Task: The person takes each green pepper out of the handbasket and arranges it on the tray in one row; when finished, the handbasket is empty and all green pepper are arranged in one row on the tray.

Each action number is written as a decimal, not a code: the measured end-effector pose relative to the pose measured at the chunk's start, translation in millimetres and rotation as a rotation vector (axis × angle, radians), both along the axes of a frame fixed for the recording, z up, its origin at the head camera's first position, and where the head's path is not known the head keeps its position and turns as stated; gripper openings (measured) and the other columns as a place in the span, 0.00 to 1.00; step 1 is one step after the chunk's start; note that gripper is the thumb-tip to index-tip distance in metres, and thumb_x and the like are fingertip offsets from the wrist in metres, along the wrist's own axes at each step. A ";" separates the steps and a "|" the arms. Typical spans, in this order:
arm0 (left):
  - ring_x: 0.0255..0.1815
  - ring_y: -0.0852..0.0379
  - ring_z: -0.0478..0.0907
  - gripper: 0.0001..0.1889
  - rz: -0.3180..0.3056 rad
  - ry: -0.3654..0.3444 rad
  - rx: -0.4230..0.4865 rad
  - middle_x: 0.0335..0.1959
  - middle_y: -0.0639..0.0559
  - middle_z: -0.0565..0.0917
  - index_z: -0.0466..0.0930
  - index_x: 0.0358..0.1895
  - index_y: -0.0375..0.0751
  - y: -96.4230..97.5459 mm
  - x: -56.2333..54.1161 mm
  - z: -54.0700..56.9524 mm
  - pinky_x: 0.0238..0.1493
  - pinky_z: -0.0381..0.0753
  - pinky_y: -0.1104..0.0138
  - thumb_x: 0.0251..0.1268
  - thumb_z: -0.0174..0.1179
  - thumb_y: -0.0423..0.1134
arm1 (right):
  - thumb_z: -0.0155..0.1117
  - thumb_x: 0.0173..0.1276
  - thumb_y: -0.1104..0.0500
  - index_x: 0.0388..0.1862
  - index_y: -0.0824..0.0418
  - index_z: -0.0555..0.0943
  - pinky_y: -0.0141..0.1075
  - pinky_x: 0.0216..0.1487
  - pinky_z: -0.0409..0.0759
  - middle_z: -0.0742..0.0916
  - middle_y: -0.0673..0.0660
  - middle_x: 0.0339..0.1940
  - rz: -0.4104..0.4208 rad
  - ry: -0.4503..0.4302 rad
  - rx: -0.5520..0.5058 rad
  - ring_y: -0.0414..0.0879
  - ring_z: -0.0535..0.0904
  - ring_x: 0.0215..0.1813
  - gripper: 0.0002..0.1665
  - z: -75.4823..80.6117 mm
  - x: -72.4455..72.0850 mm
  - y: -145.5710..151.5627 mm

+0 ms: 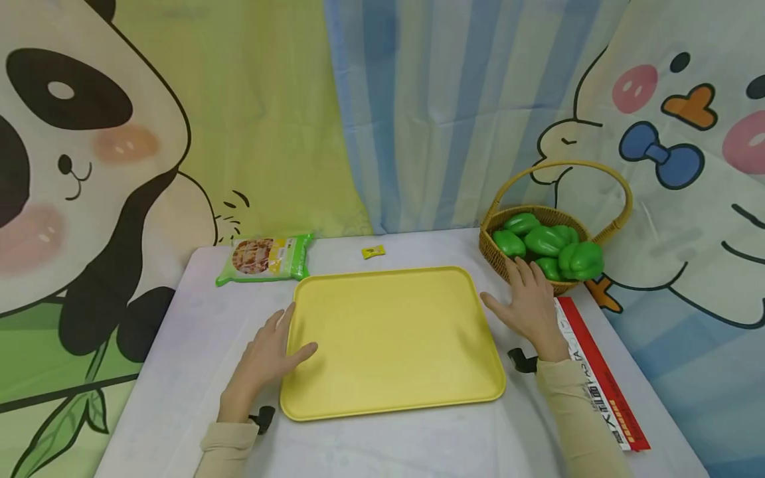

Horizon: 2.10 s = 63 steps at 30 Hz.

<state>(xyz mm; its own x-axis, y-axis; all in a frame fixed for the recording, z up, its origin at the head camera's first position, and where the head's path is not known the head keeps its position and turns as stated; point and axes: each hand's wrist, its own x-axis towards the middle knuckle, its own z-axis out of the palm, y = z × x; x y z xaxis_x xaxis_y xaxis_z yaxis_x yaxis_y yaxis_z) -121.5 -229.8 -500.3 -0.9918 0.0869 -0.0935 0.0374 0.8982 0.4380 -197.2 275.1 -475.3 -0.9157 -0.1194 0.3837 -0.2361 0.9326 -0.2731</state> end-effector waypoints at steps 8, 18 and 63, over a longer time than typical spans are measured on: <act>0.69 0.31 0.68 0.62 -0.004 -0.157 0.058 0.74 0.30 0.60 0.35 0.83 0.48 -2.9 32.4 -11.4 0.60 0.75 0.37 0.56 0.60 0.75 | 0.72 0.57 0.43 0.72 0.71 0.67 0.71 0.65 0.62 0.73 0.75 0.68 -0.036 0.084 -0.011 0.76 0.65 0.68 0.51 12.9 -4.4 21.1; 0.53 0.47 0.77 0.70 0.005 -0.232 0.050 0.70 0.34 0.65 0.36 0.83 0.43 2.0 42.9 -11.1 0.49 0.80 0.47 0.45 0.67 0.76 | 0.68 0.63 0.39 0.76 0.68 0.62 0.75 0.61 0.61 0.70 0.75 0.71 -0.133 0.016 -0.017 0.78 0.63 0.68 0.52 24.0 -11.1 48.3; 0.48 0.50 0.73 0.82 0.024 -0.292 0.046 0.64 0.43 0.67 0.42 0.82 0.39 -2.9 42.7 -20.3 0.52 0.77 0.47 0.18 0.83 0.68 | 0.69 0.64 0.42 0.80 0.67 0.54 0.68 0.58 0.62 0.58 0.78 0.74 -0.316 -0.103 -0.258 0.74 0.57 0.67 0.56 28.5 -31.3 111.2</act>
<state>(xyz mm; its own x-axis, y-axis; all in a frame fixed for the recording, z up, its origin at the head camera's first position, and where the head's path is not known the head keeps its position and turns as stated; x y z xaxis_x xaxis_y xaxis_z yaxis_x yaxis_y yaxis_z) -78.8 -232.7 -520.7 -0.9254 0.0747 -0.3717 -0.1169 0.8764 0.4671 -228.5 386.3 -446.8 -0.9270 0.2620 0.2686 0.0918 0.8525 -0.5146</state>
